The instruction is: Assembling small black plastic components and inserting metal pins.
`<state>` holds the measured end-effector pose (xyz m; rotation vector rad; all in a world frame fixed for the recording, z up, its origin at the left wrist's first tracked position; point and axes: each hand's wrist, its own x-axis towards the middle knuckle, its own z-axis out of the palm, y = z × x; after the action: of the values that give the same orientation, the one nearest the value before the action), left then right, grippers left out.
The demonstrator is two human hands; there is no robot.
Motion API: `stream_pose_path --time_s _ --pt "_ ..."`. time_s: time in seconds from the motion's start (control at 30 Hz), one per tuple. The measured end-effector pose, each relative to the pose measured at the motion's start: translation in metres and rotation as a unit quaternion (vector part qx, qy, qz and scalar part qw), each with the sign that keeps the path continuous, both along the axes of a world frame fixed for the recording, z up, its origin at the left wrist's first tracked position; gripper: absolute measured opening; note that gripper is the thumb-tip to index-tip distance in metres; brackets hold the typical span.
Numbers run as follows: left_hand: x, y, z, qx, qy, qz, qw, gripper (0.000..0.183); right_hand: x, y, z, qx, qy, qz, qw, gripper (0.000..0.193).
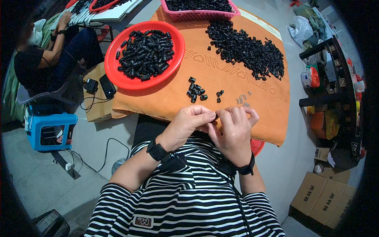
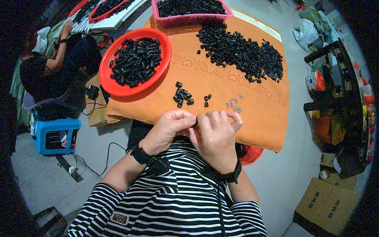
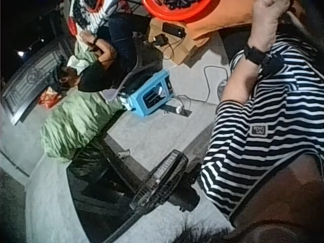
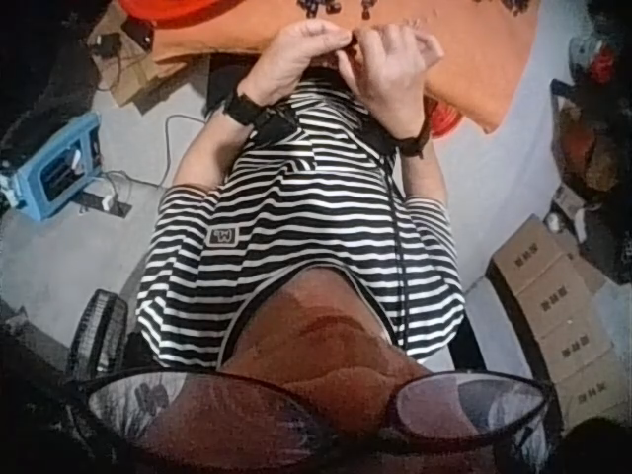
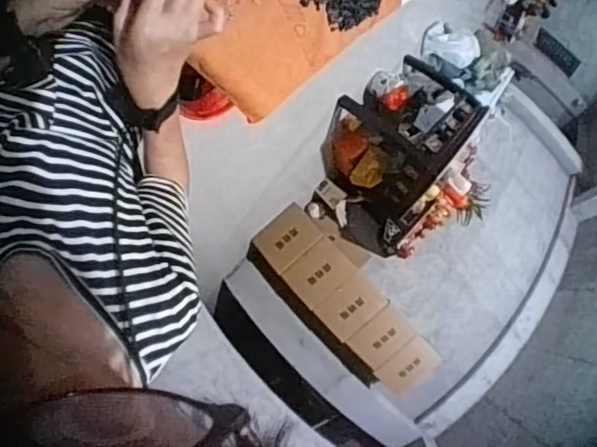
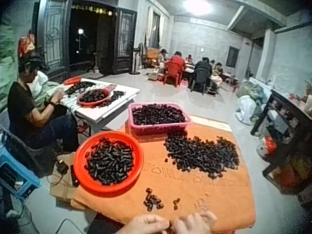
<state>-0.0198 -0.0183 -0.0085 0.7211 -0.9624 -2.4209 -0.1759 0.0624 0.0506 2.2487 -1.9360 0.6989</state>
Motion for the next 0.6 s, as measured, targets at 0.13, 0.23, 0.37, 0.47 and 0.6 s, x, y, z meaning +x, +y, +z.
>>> stream_pose_path --time_s 0.13,0.23,0.37,0.47,0.6 --pt "0.0026 -0.002 0.0004 0.015 0.008 -0.005 1.0 0.025 0.0027 0.0005 -0.0008 -0.005 0.001 0.001 1.0 0.039" --pt "0.0033 -0.0036 0.0002 0.03 0.014 -0.005 0.999 0.024 0.0046 0.0001 -0.0038 -0.037 -0.011 -0.009 0.999 0.034" --pt "0.0034 -0.0031 -0.0008 0.033 0.013 -0.012 0.999 0.023 0.0039 0.0003 -0.0082 -0.041 0.026 -0.009 0.999 0.034" --pt "0.0021 -0.0021 -0.0018 0.042 0.032 -0.014 0.999 0.022 0.0038 -0.0006 -0.0086 -0.047 0.043 -0.007 0.998 0.034" --pt "0.0018 -0.0025 -0.0049 0.05 0.032 -0.009 0.998 0.022 0.0055 -0.0004 -0.0057 -0.04 0.044 -0.01 0.998 0.033"
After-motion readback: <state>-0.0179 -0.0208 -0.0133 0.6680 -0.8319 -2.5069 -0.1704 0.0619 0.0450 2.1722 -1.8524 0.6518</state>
